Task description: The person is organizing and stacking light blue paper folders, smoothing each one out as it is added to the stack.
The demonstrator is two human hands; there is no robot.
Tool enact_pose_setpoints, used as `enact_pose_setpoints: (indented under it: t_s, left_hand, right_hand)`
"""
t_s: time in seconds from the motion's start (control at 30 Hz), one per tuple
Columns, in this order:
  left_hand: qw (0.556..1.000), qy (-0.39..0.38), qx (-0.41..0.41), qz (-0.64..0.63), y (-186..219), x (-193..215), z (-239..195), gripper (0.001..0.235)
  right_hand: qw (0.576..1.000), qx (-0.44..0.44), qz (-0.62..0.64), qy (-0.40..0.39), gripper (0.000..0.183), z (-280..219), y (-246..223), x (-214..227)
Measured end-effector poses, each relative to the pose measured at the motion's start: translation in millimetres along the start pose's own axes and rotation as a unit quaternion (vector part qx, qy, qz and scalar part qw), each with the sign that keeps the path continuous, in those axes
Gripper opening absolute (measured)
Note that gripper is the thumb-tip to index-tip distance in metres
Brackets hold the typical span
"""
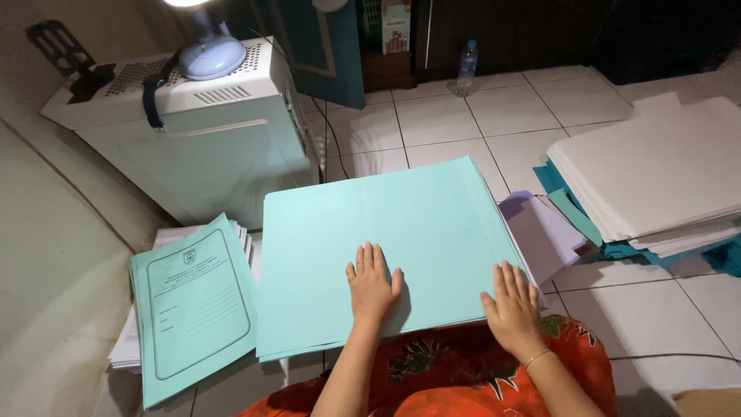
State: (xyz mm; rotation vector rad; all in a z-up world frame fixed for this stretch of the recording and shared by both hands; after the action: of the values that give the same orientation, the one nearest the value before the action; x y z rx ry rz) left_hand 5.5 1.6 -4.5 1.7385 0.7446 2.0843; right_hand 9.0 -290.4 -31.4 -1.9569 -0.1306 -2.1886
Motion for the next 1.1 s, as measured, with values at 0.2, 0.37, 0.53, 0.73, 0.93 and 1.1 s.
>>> enact_pose_setpoints:
  t_s: [0.2,0.37,0.53,0.73,0.93,1.1]
  left_hand:
    - [1.000,0.020,-0.014,0.005,-1.1,-1.9,-0.3,0.073]
    - [0.982,0.147,-0.115,0.000,-3.8,-12.3,-6.9,0.061]
    - [0.985,0.119,-0.118,0.042,3.3,-1.6,-10.9,0.057]
    - [0.996,-0.086,0.022,0.030,19.7,18.0,-3.2,0.088]
    - [0.991,-0.110,0.060,0.039,20.4,8.7,15.4,0.096]
    - [0.994,-0.067,0.071,0.045,5.8,-7.3,89.8,0.099]
  right_hand:
    - [0.999,0.025,-0.020,-0.018,0.078,1.3,-70.5,-7.1]
    - [0.974,0.221,-0.034,0.033,0.071,-9.8,-117.9,-3.2]
    - [0.986,0.102,-0.084,-0.098,0.069,30.4,-63.4,19.0]
    - [0.993,0.003,-0.078,-0.093,0.081,74.6,-13.8,34.6]
    - [0.990,0.002,-0.100,-0.103,0.083,73.6,-18.0,43.4]
    - [0.988,0.003,-0.101,-0.113,0.081,75.3,-19.5,44.9]
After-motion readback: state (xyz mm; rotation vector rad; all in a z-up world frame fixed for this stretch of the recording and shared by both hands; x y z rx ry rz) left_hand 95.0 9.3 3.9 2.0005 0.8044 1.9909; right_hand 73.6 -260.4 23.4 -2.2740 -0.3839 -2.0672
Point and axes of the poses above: each hand's wrist, its own z-axis towards the middle knuckle, its own x-axis out of the back of the hand, y = z × x, the point moved 1 cm from there along z, towards the middle knuckle, and after that the axes turned 15 degrees about -z, right-handed, at the moved point
